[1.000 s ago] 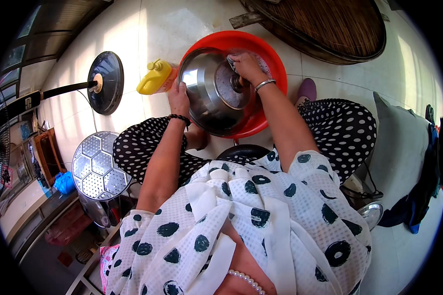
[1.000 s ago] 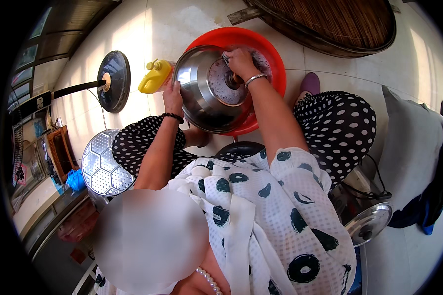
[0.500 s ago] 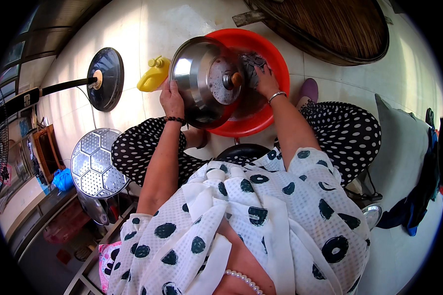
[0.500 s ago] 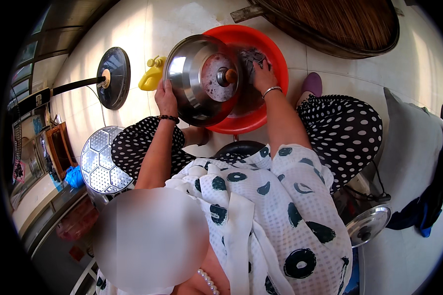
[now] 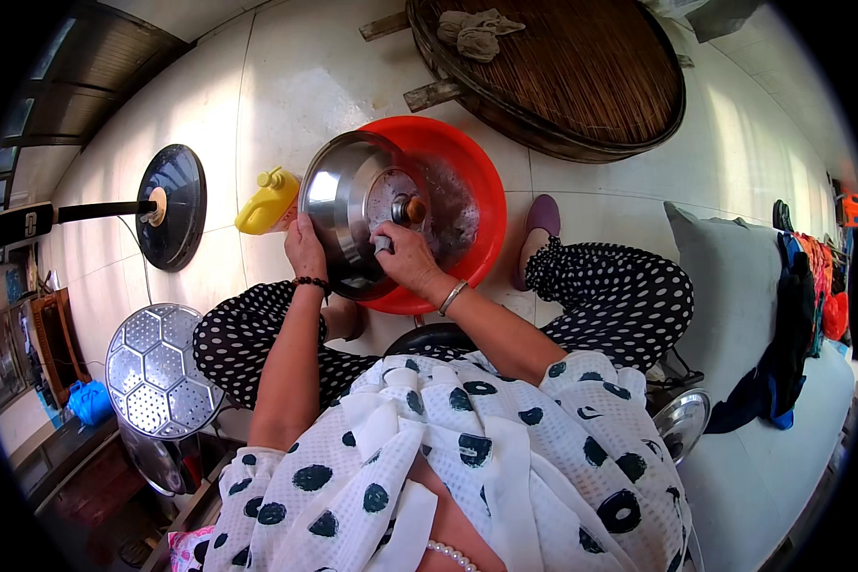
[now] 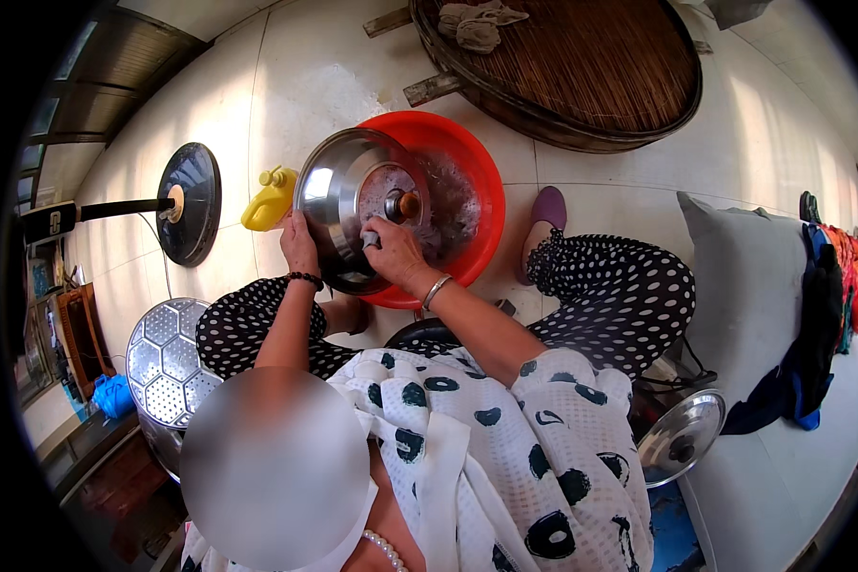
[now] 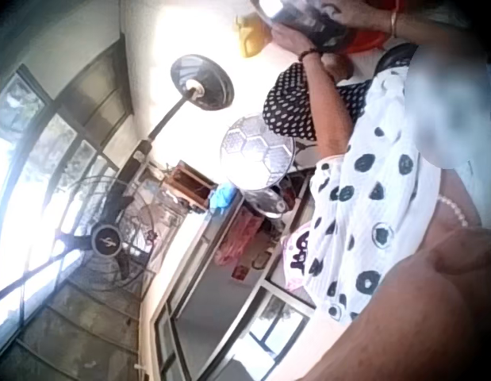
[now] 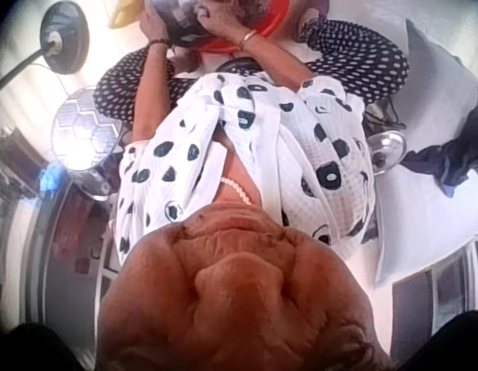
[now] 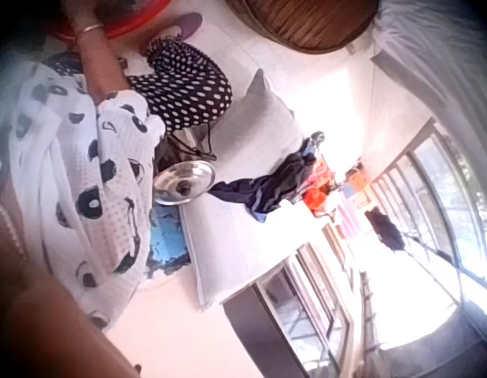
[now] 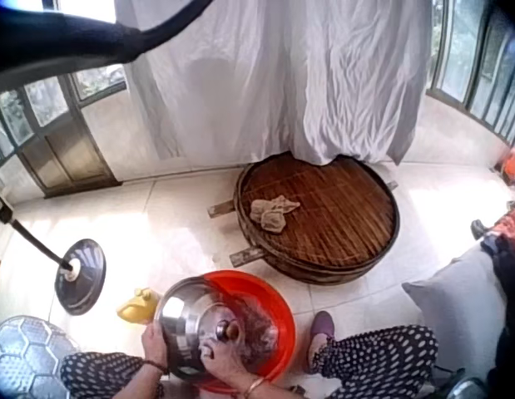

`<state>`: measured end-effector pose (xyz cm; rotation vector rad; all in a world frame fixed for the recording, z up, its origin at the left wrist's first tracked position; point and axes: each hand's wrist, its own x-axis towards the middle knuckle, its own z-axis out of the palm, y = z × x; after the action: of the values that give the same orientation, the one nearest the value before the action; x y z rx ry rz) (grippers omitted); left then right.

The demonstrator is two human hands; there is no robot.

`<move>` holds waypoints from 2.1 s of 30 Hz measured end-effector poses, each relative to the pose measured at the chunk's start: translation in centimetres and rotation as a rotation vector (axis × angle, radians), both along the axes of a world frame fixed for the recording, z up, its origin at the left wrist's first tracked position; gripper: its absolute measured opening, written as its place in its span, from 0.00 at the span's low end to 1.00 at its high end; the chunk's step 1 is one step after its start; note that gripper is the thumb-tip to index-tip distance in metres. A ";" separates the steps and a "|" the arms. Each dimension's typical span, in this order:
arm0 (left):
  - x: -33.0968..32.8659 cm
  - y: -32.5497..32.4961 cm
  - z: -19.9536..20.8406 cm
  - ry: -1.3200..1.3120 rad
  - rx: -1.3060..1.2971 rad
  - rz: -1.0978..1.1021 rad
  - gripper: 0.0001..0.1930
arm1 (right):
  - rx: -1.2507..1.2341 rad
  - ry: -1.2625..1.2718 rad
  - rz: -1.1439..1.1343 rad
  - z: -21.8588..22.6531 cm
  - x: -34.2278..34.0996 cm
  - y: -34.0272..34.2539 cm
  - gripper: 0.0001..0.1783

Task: The person washes a metal pot lid with a cloth in a red basin of soapy water.

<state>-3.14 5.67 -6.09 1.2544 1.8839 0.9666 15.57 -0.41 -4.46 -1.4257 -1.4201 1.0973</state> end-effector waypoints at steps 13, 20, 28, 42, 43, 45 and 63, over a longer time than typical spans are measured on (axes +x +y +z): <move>2.4 -1.4 6.1 0.346 0.400 -0.130 0.14 | -0.374 0.211 -0.108 5.3 5.5 5.0 0.13; -0.4 2.5 5.7 0.067 0.433 0.141 0.21 | -0.034 -0.290 0.219 0.2 5.0 0.9 0.20; -0.4 0.9 9.3 -0.573 0.315 0.285 0.18 | -0.180 0.150 -0.298 -6.0 5.7 3.4 0.32; -1.4 2.7 -2.1 -1.233 -0.028 0.345 0.18 | -0.207 0.996 -0.099 7.9 8.7 2.3 0.21; -0.2 2.7 -1.8 -1.241 -0.007 0.346 0.19 | -0.189 0.935 -0.115 8.3 8.7 2.3 0.20; 0.7 3.0 -3.1 -1.390 -0.041 0.318 0.22 | -0.101 0.823 -0.151 8.2 8.6 2.0 0.18; 3.7 2.6 1.7 -1.088 0.087 0.015 0.23 | 0.057 0.421 -0.114 12.3 8.0 2.6 0.18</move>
<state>0.54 8.26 -4.37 0.5204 0.9878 1.3641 23.60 2.19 7.80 -1.1362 -1.0483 1.1894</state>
